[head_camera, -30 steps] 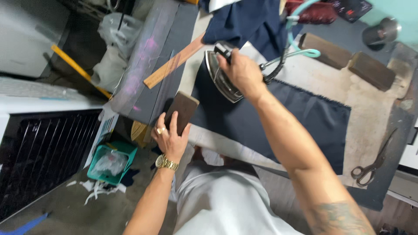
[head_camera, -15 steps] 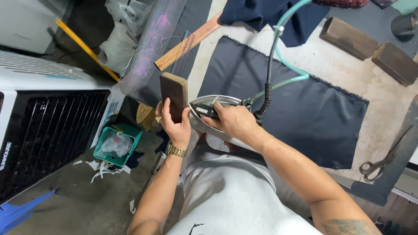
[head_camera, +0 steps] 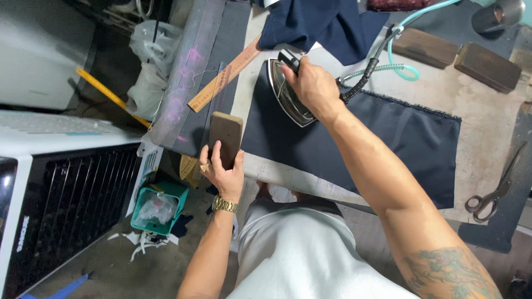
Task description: The person irons pieces of dark fabric on a work table, using a wooden block to flatten the seams after ironing and positioning new fabric sections to continue the process.
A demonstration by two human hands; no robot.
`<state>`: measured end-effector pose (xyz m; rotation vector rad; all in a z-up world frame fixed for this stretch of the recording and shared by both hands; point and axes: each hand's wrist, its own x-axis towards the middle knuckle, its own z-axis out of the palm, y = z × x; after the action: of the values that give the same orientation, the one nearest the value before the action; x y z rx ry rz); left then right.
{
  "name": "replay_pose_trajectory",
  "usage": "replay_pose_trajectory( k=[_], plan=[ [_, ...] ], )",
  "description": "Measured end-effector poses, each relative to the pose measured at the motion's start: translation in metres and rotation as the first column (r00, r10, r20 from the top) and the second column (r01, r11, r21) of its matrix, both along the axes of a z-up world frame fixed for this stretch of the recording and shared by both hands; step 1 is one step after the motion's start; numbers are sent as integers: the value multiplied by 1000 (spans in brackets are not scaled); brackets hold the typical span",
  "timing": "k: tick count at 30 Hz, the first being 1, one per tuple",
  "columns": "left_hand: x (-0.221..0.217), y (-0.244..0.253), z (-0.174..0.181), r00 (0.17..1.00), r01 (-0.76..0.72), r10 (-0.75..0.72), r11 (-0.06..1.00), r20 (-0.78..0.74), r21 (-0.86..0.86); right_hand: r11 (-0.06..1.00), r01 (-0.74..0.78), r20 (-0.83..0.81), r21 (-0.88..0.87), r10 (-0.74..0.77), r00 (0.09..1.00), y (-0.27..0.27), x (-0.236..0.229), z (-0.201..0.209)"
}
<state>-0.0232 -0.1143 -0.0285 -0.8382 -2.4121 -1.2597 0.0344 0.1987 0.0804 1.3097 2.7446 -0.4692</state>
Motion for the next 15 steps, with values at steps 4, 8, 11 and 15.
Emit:
replay_pose_trajectory(
  k=[4, 8, 11, 15],
  plan=[
    [1, 0, -4, 999, 10, -10, 1000, -32, -26, 999, 4, -20, -34, -5, 1000, 17, 16, 13],
    [1, -3, -3, 999, 34, -34, 999, -1, -27, 963, -142, -22, -230, 141, 990, 8, 23, 44],
    [2, -3, 7, 997, 34, -37, 998, 69, 48, 911, -257, 35, -323, 284, 958, -19, 29, 59],
    [-5, -7, 18, 988, 60, -75, 992, 135, 113, 853, -298, 53, -429, 353, 934, -73, 49, 68]
  ],
)
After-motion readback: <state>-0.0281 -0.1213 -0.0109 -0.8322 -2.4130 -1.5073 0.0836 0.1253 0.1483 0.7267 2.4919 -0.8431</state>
